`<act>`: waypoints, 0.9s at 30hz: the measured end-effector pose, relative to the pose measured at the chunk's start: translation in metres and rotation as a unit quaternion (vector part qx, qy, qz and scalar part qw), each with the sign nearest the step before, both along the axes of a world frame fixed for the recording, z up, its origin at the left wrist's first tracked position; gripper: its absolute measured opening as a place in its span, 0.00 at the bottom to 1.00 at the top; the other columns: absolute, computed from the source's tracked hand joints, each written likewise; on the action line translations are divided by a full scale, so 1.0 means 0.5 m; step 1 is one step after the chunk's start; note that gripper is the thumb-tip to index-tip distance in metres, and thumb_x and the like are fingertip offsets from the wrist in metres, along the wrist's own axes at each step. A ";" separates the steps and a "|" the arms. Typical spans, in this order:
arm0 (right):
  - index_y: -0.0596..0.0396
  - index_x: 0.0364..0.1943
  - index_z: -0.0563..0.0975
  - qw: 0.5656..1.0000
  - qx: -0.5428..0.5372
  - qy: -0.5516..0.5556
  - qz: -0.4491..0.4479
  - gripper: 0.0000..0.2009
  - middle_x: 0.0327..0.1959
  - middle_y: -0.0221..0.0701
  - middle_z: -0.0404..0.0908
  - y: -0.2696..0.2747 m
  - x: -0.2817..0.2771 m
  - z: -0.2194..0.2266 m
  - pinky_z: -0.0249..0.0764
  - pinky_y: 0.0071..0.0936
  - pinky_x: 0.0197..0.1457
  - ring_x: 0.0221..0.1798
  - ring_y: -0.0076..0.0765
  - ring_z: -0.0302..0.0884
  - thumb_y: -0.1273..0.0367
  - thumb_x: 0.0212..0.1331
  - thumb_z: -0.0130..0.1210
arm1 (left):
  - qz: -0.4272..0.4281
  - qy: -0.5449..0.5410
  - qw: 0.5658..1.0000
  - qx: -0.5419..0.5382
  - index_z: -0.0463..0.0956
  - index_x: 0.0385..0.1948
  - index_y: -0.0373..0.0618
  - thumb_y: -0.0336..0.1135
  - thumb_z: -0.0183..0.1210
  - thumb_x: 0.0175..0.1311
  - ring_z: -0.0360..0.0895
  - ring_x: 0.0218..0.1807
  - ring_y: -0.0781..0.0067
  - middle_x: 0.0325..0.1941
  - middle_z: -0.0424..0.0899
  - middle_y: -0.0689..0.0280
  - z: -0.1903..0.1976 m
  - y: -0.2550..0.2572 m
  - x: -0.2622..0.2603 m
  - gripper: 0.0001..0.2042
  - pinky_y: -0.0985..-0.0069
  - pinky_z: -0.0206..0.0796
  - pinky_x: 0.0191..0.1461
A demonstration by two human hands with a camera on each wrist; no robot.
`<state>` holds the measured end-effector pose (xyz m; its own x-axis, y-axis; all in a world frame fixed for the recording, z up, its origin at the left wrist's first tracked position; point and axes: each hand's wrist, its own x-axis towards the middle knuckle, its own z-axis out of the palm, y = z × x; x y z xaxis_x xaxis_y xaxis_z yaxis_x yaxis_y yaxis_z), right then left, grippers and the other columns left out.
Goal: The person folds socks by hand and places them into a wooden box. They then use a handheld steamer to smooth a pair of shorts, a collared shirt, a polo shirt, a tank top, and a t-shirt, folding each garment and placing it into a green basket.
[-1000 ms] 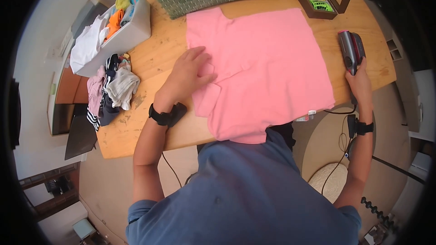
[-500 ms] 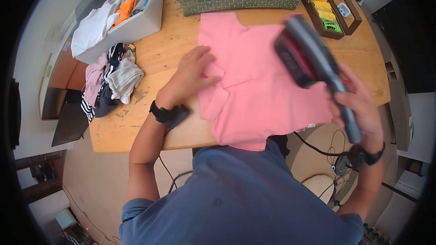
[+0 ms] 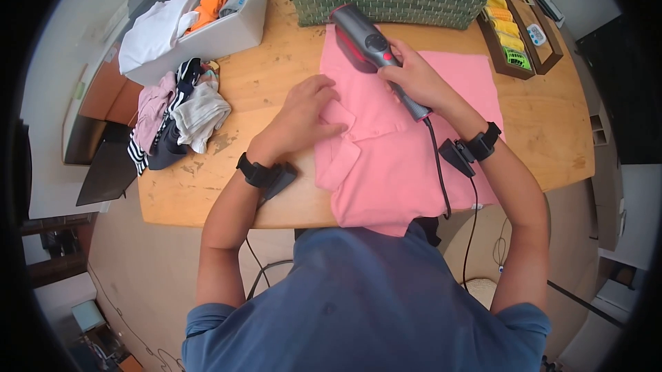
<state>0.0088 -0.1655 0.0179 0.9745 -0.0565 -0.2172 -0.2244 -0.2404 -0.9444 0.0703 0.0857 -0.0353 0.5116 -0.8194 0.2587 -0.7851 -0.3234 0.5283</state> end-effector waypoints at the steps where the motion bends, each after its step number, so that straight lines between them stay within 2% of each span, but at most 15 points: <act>1: 0.55 0.71 0.55 0.999 -0.019 -0.025 -0.013 0.34 0.38 0.32 0.73 -0.001 -0.004 -0.002 0.74 0.21 0.25 0.26 0.20 0.72 0.72 0.60 0.53 | -0.001 -0.001 1.000 -0.001 0.77 0.48 0.36 0.46 0.69 0.50 0.64 0.67 0.49 0.61 0.71 0.49 0.002 -0.002 0.001 0.27 0.59 0.53 0.71; 3: 0.54 0.72 0.55 0.995 -0.055 -0.074 -0.037 0.34 0.40 0.33 0.73 0.002 -0.022 -0.008 0.73 0.20 0.26 0.26 0.20 0.71 0.73 0.59 0.53 | 0.002 -0.006 1.000 -0.009 0.76 0.49 0.36 0.45 0.68 0.50 0.64 0.67 0.49 0.62 0.71 0.49 -0.001 -0.001 0.003 0.27 0.60 0.52 0.72; 6: 0.57 0.71 0.55 1.000 0.010 -0.012 0.010 0.34 0.37 0.35 0.73 -0.003 -0.084 0.038 0.72 0.23 0.25 0.26 0.23 0.73 0.75 0.58 0.53 | 0.009 0.007 1.000 0.008 0.75 0.50 0.36 0.46 0.68 0.51 0.63 0.68 0.49 0.64 0.69 0.50 0.009 0.000 -0.004 0.28 0.60 0.52 0.72; 10: 0.54 0.71 0.55 0.996 0.079 0.052 0.004 0.34 0.37 0.32 0.73 -0.008 -0.159 0.032 0.72 0.21 0.25 0.26 0.21 0.73 0.75 0.58 0.53 | 0.015 0.011 1.000 0.002 0.75 0.50 0.33 0.44 0.68 0.50 0.63 0.68 0.51 0.62 0.71 0.50 0.013 -0.006 -0.003 0.29 0.60 0.52 0.73; 14: 0.55 0.71 0.55 0.994 0.042 0.009 -0.103 0.34 0.35 0.31 0.73 -0.079 -0.222 -0.001 0.71 0.20 0.25 0.25 0.21 0.72 0.75 0.59 0.54 | 0.013 0.004 1.000 0.016 0.74 0.51 0.36 0.46 0.68 0.51 0.63 0.69 0.51 0.64 0.70 0.51 0.004 -0.006 0.000 0.28 0.61 0.52 0.73; 17: 0.56 0.71 0.54 0.975 0.042 -0.026 -0.217 0.33 0.32 0.31 0.73 -0.159 -0.268 -0.017 0.71 0.21 0.24 0.23 0.22 0.71 0.73 0.61 0.54 | 0.013 0.008 1.000 0.019 0.74 0.51 0.36 0.45 0.68 0.50 0.63 0.69 0.51 0.64 0.70 0.51 0.011 -0.007 -0.001 0.28 0.61 0.52 0.73; 20: 0.57 0.71 0.53 0.955 -0.013 -0.035 -0.293 0.33 0.29 0.31 0.73 -0.225 -0.308 -0.022 0.70 0.21 0.24 0.22 0.22 0.71 0.72 0.62 0.54 | 0.011 0.005 1.000 0.013 0.74 0.50 0.36 0.44 0.68 0.50 0.63 0.69 0.52 0.64 0.70 0.51 0.007 -0.006 -0.002 0.28 0.61 0.52 0.73; 23: 0.57 0.71 0.52 0.947 -0.077 -0.031 -0.310 0.34 0.28 0.30 0.73 -0.200 -0.342 0.005 0.70 0.21 0.24 0.22 0.22 0.71 0.72 0.62 0.54 | 0.008 0.005 1.000 0.010 0.75 0.49 0.34 0.44 0.68 0.50 0.63 0.69 0.53 0.63 0.70 0.52 -0.001 -0.007 0.001 0.27 0.61 0.51 0.73; 27: 0.54 0.73 0.50 0.980 -0.024 -0.017 -0.196 0.36 0.40 0.33 0.75 -0.097 -0.390 0.041 0.71 0.20 0.25 0.24 0.21 0.71 0.75 0.62 0.53 | 0.010 0.008 1.000 0.020 0.75 0.49 0.35 0.45 0.68 0.50 0.63 0.69 0.52 0.63 0.70 0.52 0.006 -0.009 -0.002 0.27 0.61 0.51 0.73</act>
<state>-0.1864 -0.2138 0.0385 0.8823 -0.4382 -0.1720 -0.2767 -0.1871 -0.9426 0.0694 0.0811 -0.0324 0.5322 -0.8182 0.2175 -0.7698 -0.3607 0.5266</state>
